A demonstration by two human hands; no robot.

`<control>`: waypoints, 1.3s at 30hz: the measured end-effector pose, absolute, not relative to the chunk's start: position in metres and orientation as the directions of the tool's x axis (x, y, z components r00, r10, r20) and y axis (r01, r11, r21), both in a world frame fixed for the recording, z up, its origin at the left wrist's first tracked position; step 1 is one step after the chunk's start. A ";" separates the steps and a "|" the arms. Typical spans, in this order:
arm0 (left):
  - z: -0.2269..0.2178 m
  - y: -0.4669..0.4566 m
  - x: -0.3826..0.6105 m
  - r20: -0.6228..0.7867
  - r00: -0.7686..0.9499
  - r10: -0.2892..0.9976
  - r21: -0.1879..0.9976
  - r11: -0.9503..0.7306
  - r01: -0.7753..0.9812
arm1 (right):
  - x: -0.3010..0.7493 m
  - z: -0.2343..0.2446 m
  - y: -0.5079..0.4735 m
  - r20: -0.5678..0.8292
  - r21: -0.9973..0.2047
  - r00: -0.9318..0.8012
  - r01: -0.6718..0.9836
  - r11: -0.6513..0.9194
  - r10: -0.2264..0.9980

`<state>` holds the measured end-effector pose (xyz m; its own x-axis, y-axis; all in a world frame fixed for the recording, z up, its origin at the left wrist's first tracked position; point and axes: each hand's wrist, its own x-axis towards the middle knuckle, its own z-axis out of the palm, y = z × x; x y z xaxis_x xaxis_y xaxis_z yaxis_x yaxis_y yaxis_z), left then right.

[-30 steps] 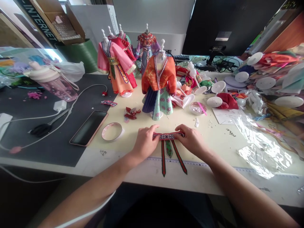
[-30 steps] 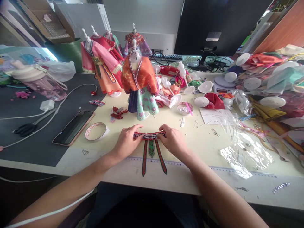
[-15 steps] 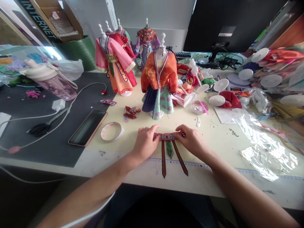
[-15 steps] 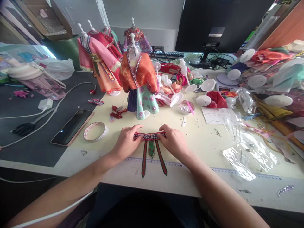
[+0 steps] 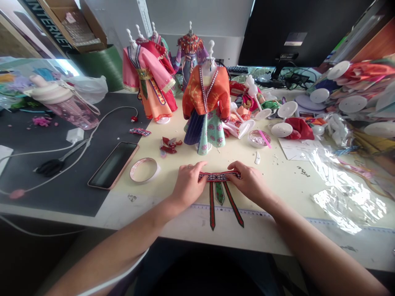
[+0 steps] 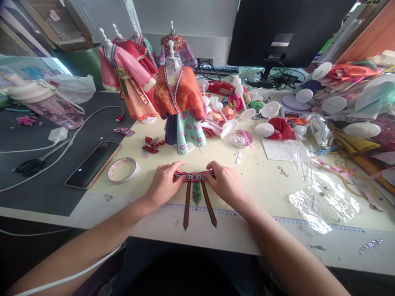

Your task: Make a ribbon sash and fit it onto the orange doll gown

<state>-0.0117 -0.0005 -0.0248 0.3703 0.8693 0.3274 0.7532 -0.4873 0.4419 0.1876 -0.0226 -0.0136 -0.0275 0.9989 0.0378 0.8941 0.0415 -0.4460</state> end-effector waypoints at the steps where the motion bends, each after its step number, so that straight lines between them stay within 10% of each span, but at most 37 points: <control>1: -0.025 0.000 -0.012 0.328 0.370 0.869 0.441 -0.487 0.754 | 0.188 -0.014 -0.023 0.034 -0.444 -0.027 0.895 0.040 0.999; 22: -0.028 -0.002 -0.012 0.275 0.414 0.868 0.370 -0.493 0.787 | 0.184 -0.017 -0.025 0.078 -0.303 -0.078 0.948 0.098 0.994; 32: -0.020 -0.006 -0.021 0.476 0.396 0.785 0.356 -0.584 0.730 | 0.182 -0.014 -0.027 0.075 -0.307 -0.075 0.947 0.095 0.994; 39: -0.021 -0.024 -0.014 0.369 0.786 0.496 0.160 -0.867 0.471 | 0.182 -0.017 -0.027 0.070 -0.302 -0.061 0.950 0.079 0.996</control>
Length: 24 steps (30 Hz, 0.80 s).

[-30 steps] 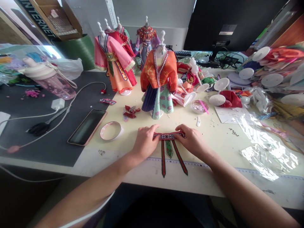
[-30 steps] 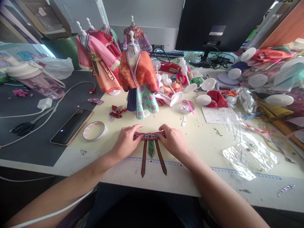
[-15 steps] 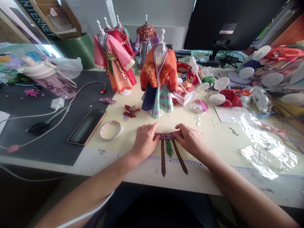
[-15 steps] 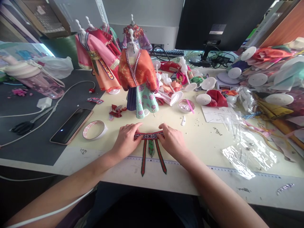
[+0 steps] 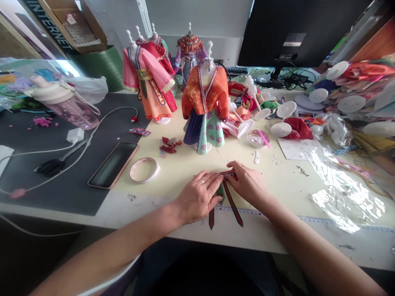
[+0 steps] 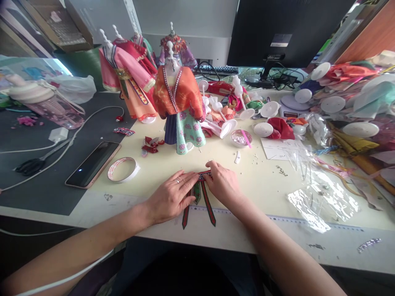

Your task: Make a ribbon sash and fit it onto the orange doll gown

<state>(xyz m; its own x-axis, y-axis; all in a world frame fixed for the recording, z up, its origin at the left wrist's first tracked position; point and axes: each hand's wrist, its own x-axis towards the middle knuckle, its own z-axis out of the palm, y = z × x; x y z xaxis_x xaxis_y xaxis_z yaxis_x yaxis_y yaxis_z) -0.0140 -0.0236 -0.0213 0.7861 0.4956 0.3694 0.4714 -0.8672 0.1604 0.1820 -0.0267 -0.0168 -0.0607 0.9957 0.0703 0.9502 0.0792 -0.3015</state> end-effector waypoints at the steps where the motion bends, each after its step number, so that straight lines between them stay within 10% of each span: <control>1: -0.023 -0.025 -0.013 0.332 0.807 0.489 0.151 -0.872 0.466 | 0.182 -0.017 -0.027 0.069 -0.302 -0.061 0.950 0.080 0.996; 11: -0.025 -0.026 -0.016 0.257 0.842 0.475 0.151 -0.880 0.450 | 0.199 -0.010 -0.026 0.099 -0.329 -0.017 0.943 0.049 0.995; 18: -0.027 -0.025 -0.017 0.264 0.853 0.451 0.135 -0.893 0.430 | 0.191 -0.003 -0.046 0.252 -0.151 -0.479 0.839 0.523 0.841; 24: -0.028 -0.024 -0.019 0.270 0.845 0.461 0.180 -0.887 0.426 | 0.187 -0.010 -0.048 0.208 -0.095 -0.500 0.845 0.526 0.841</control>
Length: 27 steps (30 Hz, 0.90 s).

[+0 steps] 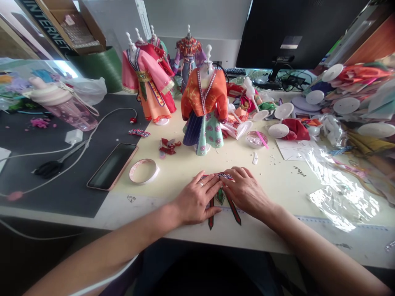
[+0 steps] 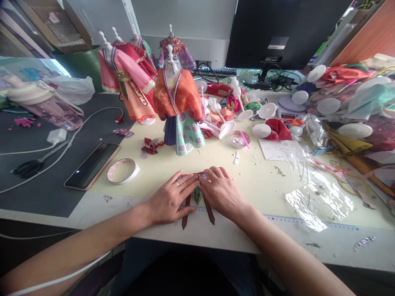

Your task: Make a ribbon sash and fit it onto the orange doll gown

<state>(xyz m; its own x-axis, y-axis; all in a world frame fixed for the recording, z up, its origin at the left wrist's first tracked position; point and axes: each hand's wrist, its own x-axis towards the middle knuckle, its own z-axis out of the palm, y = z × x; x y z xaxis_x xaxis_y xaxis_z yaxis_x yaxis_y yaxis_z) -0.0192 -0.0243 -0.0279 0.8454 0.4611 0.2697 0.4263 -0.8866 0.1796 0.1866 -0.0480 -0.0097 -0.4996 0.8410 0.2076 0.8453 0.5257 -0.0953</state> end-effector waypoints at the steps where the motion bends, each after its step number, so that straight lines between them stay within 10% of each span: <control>1: -0.027 -0.024 -0.020 0.275 0.841 0.466 0.199 -0.883 0.425 | 0.188 -0.010 -0.048 0.214 -0.107 -0.501 0.841 0.530 0.839; 27: -0.025 -0.023 -0.033 0.458 0.702 0.545 0.333 -0.837 0.433 | 0.190 -0.018 -0.052 0.351 -0.180 -0.442 0.834 0.522 0.826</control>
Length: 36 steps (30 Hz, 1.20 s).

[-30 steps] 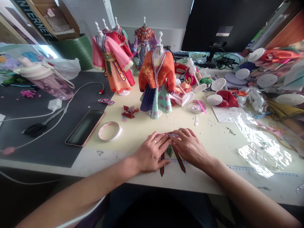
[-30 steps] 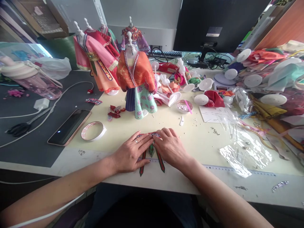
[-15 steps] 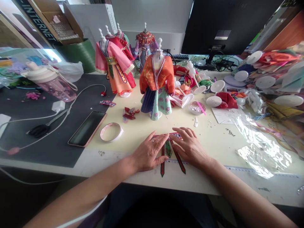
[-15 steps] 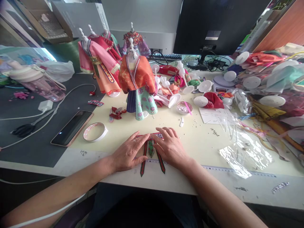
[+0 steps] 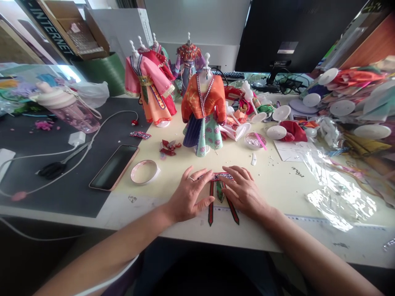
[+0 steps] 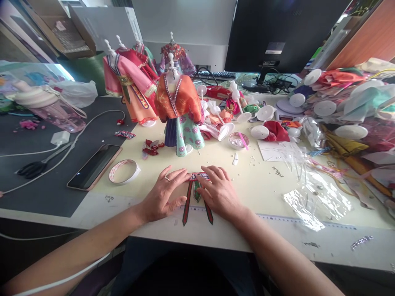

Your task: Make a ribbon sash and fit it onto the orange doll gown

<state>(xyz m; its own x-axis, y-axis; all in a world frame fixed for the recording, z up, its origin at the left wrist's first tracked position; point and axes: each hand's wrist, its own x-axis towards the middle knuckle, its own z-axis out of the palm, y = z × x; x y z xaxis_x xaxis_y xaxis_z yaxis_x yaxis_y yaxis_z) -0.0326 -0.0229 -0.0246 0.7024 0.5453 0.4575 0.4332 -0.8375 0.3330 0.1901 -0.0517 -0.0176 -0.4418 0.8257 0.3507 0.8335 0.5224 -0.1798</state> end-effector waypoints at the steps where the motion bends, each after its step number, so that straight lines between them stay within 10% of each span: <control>1: -0.025 -0.023 -0.031 0.456 0.707 0.540 0.320 -0.841 0.437 | 0.190 -0.017 -0.052 0.345 -0.178 -0.447 0.832 0.526 0.825; 13: -0.022 -0.005 -0.033 0.527 0.484 0.699 0.443 -0.711 0.546 | 0.197 -0.021 -0.041 0.533 -0.333 -0.271 0.804 0.493 0.802; 26: -0.025 0.033 0.016 0.269 0.530 0.804 0.485 -0.588 0.647 | 0.196 -0.025 -0.041 0.523 -0.416 -0.255 0.756 0.505 0.813; 36: -0.002 0.019 -0.012 0.166 0.538 0.827 0.733 -0.468 0.493 | 0.196 -0.028 -0.040 0.452 -0.583 -0.056 0.736 0.343 0.890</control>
<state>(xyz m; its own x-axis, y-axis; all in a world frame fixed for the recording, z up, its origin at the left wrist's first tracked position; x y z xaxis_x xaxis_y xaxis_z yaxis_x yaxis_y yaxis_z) -0.0116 0.0187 -0.0017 0.5379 0.8266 0.1655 0.4933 -0.4679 0.7334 0.1958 -0.0405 -0.0276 -0.0560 0.8901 0.4524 0.7363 0.3428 -0.5834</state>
